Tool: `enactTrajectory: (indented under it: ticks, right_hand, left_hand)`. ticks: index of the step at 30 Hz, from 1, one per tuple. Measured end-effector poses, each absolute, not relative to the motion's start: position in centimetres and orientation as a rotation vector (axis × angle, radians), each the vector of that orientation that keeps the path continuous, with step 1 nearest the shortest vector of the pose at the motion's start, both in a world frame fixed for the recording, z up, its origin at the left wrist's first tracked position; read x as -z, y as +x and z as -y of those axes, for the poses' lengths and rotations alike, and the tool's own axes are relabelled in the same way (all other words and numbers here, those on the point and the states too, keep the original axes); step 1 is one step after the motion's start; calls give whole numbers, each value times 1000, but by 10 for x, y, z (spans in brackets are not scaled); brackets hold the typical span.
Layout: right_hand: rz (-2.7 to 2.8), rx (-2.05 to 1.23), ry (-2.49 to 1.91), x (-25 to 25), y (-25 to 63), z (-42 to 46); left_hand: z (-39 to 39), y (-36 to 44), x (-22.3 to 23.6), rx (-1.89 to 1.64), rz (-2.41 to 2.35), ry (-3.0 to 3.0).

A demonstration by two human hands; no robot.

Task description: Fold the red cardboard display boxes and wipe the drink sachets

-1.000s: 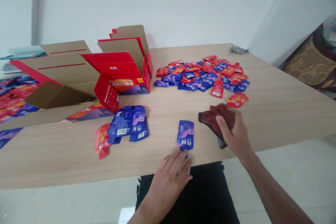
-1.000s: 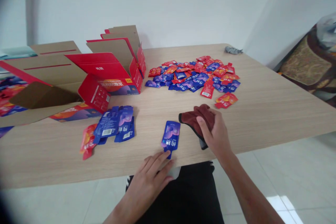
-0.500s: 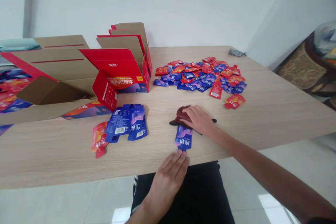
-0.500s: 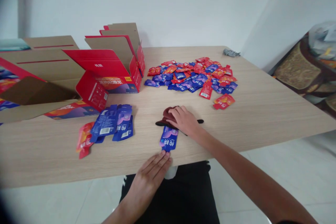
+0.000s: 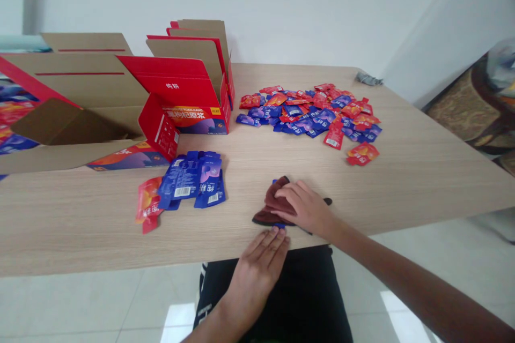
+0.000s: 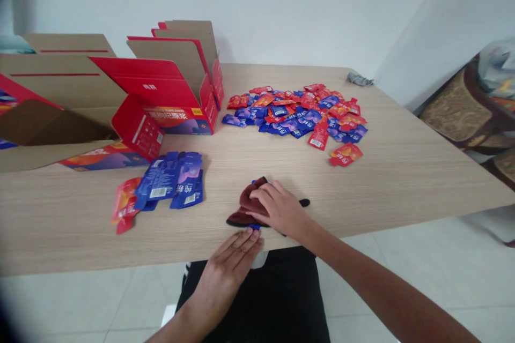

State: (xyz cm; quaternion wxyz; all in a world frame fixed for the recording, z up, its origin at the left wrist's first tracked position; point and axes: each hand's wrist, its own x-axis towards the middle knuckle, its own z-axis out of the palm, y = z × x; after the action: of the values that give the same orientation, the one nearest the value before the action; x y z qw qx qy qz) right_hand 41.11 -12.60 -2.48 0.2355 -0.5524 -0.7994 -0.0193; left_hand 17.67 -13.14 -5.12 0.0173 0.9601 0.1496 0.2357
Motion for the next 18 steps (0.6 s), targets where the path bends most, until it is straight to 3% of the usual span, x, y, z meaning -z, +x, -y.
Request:
enactTrajectory:
  ticks: [12,15,18]
  right_hand:
    - [1920,405,-1774,-5,462,67]
    - [1822,310,-1684,-14,438,97]
    - [2075,89,-1543,-4,409,127]
  left_hand:
    - [131,177,51,-767,-468,2963]
    - [131,178,51,-764,-471,2956]
    - [132,178,50,-776,-494,2938]
